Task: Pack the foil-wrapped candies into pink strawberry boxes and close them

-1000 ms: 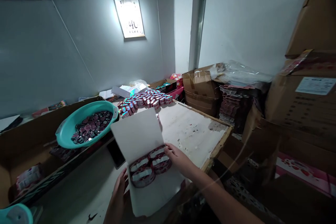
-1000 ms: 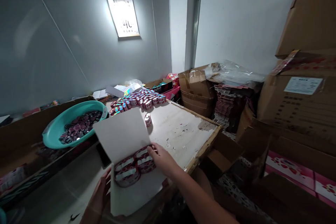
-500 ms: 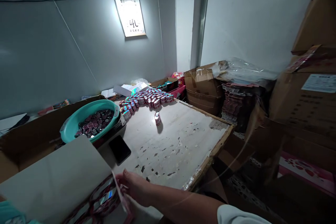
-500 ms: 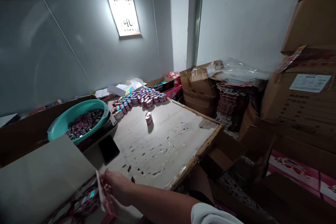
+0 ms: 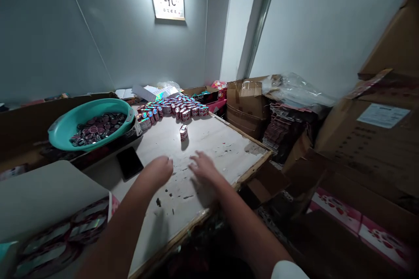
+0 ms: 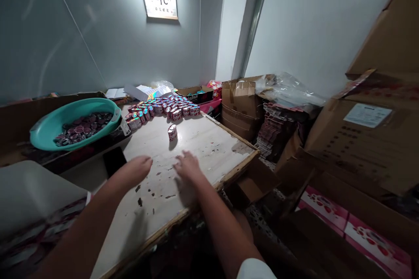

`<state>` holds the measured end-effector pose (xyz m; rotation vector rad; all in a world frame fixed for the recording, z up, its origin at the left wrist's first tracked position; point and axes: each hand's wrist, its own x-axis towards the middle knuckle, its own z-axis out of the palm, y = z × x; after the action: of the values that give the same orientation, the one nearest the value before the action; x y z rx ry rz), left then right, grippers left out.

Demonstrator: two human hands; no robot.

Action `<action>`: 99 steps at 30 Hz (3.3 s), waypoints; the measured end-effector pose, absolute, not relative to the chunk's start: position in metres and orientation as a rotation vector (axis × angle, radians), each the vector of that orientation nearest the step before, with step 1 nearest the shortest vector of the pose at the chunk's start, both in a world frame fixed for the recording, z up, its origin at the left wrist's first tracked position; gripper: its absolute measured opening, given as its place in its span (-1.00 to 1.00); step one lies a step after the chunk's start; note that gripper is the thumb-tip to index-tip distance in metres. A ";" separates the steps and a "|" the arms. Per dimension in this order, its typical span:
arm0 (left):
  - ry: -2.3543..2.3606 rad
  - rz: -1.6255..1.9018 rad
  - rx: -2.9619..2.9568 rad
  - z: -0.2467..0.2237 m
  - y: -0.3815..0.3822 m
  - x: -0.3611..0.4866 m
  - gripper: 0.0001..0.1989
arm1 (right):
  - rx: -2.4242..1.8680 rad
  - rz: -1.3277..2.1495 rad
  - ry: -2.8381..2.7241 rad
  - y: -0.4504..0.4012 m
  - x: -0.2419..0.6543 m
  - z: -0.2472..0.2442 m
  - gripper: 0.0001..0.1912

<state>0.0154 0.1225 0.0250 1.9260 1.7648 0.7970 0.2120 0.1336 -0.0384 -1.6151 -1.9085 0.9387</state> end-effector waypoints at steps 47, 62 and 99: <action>2.524 0.617 2.231 -0.111 0.319 -0.007 -0.58 | -1.592 0.799 -2.446 0.761 0.254 -0.006 -0.17; 2.533 0.610 2.035 -0.100 0.320 0.001 -0.63 | -1.412 1.048 -2.475 0.547 0.217 0.018 -0.29; 2.522 0.633 1.893 -0.121 0.307 -0.009 -0.48 | -1.528 0.583 -2.466 0.778 0.168 0.045 -0.25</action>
<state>-0.0089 0.3071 -0.1210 1.8931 2.5216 0.6333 0.1680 0.7781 0.0451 -1.5277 -2.4656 0.5830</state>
